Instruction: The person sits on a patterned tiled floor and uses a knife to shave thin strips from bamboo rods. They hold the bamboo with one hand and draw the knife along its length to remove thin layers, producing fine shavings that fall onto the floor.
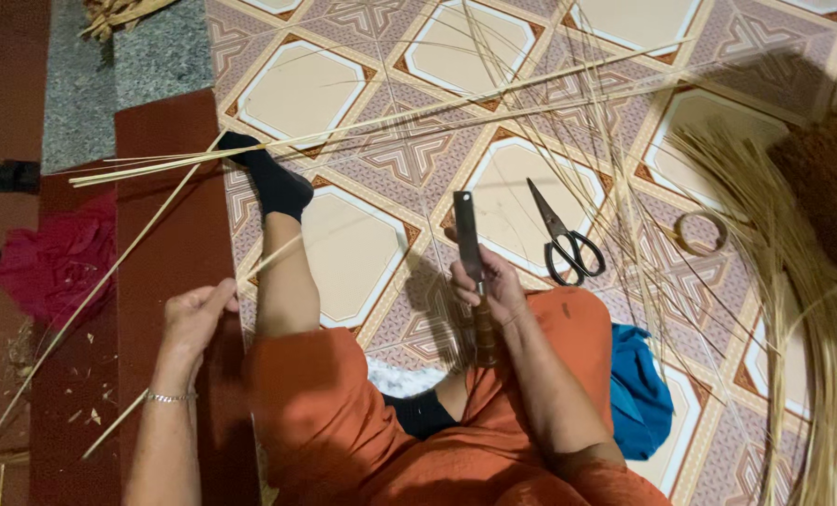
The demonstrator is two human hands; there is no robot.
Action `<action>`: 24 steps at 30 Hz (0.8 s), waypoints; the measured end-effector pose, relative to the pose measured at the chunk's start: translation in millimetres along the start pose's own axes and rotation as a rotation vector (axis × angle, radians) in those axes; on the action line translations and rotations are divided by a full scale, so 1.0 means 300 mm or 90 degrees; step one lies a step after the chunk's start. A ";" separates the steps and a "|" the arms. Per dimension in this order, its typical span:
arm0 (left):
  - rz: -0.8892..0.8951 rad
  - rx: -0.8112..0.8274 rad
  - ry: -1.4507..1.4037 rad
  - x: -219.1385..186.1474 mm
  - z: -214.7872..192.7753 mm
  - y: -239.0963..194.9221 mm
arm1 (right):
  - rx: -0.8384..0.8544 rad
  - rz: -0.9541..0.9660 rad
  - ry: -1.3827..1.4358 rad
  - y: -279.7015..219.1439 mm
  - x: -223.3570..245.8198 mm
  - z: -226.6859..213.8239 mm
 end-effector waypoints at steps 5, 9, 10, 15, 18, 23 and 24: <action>-0.110 0.072 -0.014 0.095 0.021 -0.024 | 0.036 -0.002 0.040 0.112 0.060 -0.045; -0.142 0.088 0.008 0.191 -0.003 -0.015 | 0.066 -0.001 0.103 0.179 0.091 -0.109; -0.129 0.096 0.020 0.211 -0.015 -0.012 | 0.063 -0.001 0.116 0.190 0.097 -0.125; -0.182 0.087 0.169 0.305 -0.096 0.002 | -0.003 -0.011 0.035 0.209 0.140 -0.183; -0.176 0.062 0.381 0.276 -0.137 0.016 | -0.123 -0.013 -0.136 0.206 0.140 -0.198; 0.165 -0.043 0.473 0.012 0.050 0.068 | -0.188 0.043 -0.239 0.210 0.075 -0.123; 0.234 -0.041 0.438 -0.053 0.139 0.079 | -0.199 0.052 -0.239 0.211 0.053 -0.102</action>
Point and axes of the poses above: each hand's wrist, its own y-axis towards the middle knuckle, its own z-axis out of the palm, x = y × z, the point moved 7 cm from there along y, towards the middle knuckle, and after that the axes turned 8 degrees about z, right-handed, at the moved point
